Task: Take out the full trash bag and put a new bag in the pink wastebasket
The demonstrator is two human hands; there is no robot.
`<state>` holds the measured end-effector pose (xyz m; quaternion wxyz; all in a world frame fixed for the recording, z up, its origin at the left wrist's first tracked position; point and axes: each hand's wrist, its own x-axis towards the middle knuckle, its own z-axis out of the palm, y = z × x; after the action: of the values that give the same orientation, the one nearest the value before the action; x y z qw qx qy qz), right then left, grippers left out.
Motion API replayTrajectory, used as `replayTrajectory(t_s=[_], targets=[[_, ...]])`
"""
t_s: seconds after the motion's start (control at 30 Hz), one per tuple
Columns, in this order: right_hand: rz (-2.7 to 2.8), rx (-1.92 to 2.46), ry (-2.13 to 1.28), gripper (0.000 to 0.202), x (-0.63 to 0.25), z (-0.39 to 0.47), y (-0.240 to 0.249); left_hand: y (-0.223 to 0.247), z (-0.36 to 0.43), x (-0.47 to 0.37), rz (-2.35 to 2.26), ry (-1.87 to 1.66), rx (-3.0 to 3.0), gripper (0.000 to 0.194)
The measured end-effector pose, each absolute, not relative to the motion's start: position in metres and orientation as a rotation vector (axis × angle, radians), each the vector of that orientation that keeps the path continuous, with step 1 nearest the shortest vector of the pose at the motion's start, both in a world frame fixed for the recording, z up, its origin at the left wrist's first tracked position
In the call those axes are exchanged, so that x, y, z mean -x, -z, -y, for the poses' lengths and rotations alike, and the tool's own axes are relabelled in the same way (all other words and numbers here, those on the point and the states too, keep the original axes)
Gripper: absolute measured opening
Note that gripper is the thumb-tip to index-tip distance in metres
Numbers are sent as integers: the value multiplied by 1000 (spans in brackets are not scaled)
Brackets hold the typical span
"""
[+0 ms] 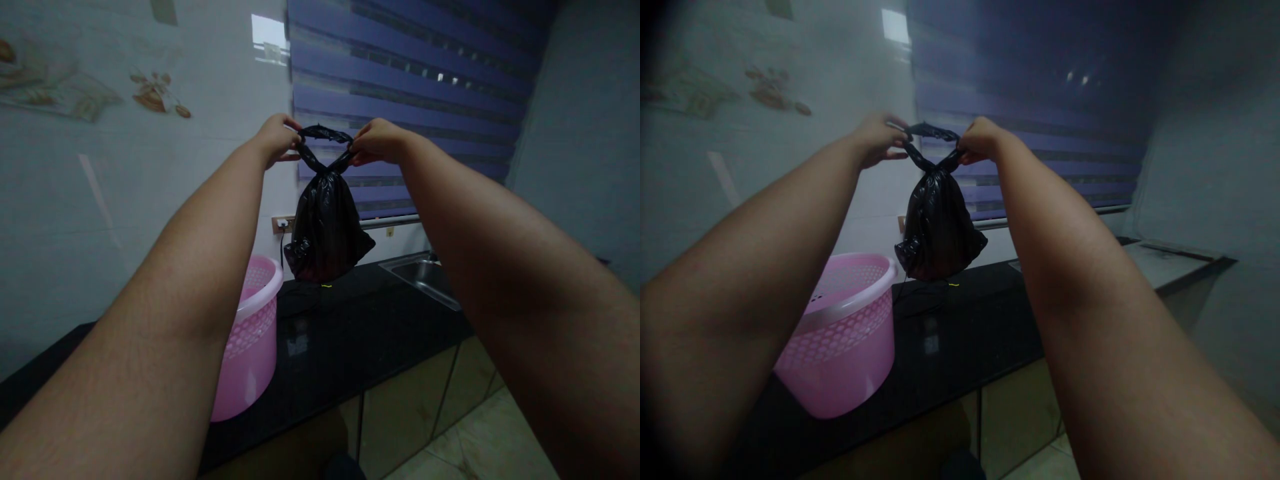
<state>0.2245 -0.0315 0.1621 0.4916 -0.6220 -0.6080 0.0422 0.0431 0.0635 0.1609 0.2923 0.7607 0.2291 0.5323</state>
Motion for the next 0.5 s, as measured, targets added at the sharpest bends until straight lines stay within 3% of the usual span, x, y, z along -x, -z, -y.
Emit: replayTrajectory(t_s=[0.23, 0.5], targets=[[1456, 1560, -167, 6, -218, 34, -160, -159, -64, -42, -627, -1408, -2031, 28], [1453, 1597, -147, 13, -211, 40, -157, -154, -65, -43, -626, -1369, -1995, 32]])
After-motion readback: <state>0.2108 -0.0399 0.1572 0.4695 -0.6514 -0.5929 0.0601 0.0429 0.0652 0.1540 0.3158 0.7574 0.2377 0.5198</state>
